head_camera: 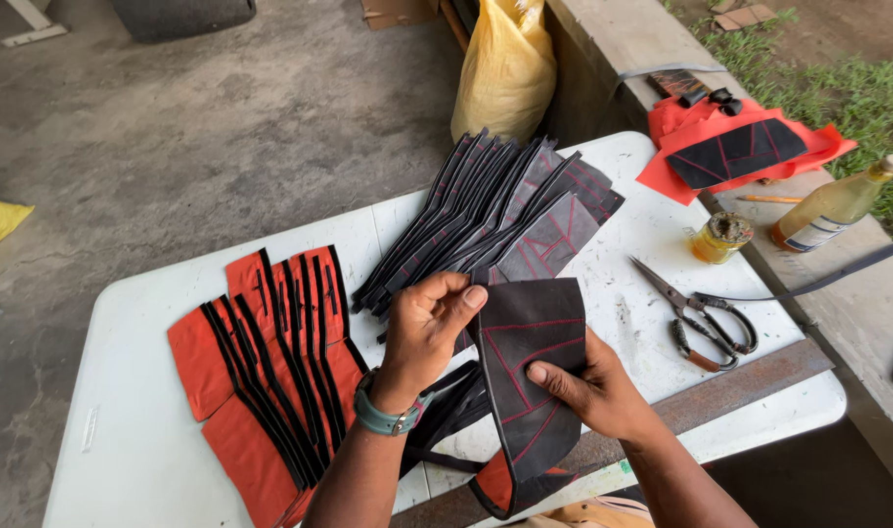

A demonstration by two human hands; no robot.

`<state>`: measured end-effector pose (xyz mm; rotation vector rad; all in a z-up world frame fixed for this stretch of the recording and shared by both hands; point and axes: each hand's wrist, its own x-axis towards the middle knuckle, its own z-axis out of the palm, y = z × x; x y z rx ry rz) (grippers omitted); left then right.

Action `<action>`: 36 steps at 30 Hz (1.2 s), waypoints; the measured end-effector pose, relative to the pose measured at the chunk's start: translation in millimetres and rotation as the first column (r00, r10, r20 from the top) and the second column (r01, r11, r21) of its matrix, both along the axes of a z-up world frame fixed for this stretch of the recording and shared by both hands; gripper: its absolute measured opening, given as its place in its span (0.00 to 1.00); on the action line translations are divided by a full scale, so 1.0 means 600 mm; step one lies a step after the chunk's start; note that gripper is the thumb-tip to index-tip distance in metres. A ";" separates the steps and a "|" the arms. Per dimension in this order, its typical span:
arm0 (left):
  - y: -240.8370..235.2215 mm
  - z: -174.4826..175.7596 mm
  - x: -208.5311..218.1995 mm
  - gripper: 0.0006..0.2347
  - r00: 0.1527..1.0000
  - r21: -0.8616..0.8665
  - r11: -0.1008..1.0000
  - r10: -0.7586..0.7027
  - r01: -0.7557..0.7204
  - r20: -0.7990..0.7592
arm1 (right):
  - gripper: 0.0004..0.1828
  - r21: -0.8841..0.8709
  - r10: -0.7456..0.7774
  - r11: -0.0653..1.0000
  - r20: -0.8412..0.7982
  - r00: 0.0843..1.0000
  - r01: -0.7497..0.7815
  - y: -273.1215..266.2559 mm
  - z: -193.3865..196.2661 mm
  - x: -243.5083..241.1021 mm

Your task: The person repeatedly picks up a black pouch with red stitching, opens the zipper, and then closes it. They handle multiple pouches one at a time, stacking them on a white table alongside orange pouches. Scissors and other tools are visible on the table.

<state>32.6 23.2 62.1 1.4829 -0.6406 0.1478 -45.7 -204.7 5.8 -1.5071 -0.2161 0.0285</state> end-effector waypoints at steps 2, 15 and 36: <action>-0.004 0.011 -0.007 0.12 0.992 0.025 0.994 0.104 -0.106 0.072 | 0.41 0.090 0.073 0.994 -0.049 0.996 -0.068 -0.001 0.005 -0.001; 0.018 0.066 0.041 0.12 0.964 0.176 0.980 -0.133 0.093 0.229 | 0.39 0.456 0.205 0.887 -0.244 0.948 -0.075 -0.026 -0.005 0.011; 0.005 0.036 0.018 0.13 0.969 0.081 0.967 -0.244 0.240 0.034 | 0.35 0.382 0.074 0.924 -0.217 0.973 0.015 -0.032 -0.018 0.026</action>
